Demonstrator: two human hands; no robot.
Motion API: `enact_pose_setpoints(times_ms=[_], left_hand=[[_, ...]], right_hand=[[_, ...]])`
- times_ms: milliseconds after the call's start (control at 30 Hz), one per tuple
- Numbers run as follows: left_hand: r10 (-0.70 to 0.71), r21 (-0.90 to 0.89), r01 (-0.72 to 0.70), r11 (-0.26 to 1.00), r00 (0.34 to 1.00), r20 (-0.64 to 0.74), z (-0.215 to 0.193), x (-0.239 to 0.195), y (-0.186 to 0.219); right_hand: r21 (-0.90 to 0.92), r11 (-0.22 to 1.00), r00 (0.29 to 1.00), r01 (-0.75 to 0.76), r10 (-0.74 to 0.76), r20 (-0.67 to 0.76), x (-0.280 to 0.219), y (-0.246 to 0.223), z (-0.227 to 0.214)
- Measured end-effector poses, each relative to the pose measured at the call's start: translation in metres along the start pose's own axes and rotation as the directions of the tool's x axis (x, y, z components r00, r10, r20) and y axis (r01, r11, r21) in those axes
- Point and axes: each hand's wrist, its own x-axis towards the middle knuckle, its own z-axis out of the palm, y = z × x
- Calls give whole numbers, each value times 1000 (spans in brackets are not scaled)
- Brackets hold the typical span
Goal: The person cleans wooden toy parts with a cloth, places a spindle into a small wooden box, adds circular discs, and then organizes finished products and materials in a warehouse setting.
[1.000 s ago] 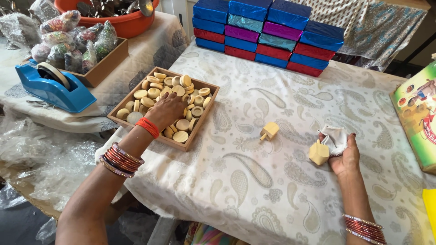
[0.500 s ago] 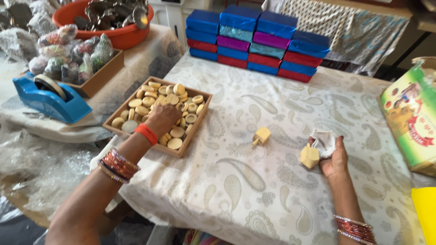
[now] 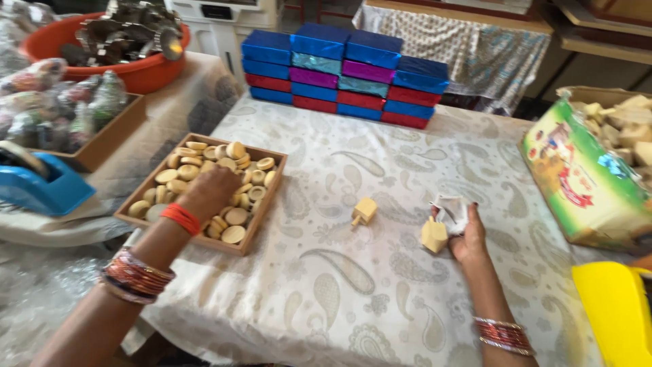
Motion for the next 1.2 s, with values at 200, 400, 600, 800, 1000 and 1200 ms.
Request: enact_pose_setpoints(times_ms=[200,400,600,800,1000,1200], left_hand=[[43,-716,-128,686,990,-135,-62,57,15],[205,-821,-358,443,933,-296,-115,142,212],[195,-304,-353,885,873,-447,-100,191,333],[107,-383,-286,878,899,-425,-69,189,347],[-18,-469,-130,874,954,-298,-74,179,346],[-29,-393,-90,915,957,-289,-57,159,372]], right_hand=[[110,992,988,-61,76,-134,-14,-21,30],[294,942,987,161,-149,-61,-17,-52,15],[305,949,991,81,-43,-129,-3,-52,-23],[191,979,992,66,-44,-119,-2,-52,-19],[147,986,990,74,-55,-128,-13,-57,-5],[131,987,991,90,-76,-107,-12,-53,-4]])
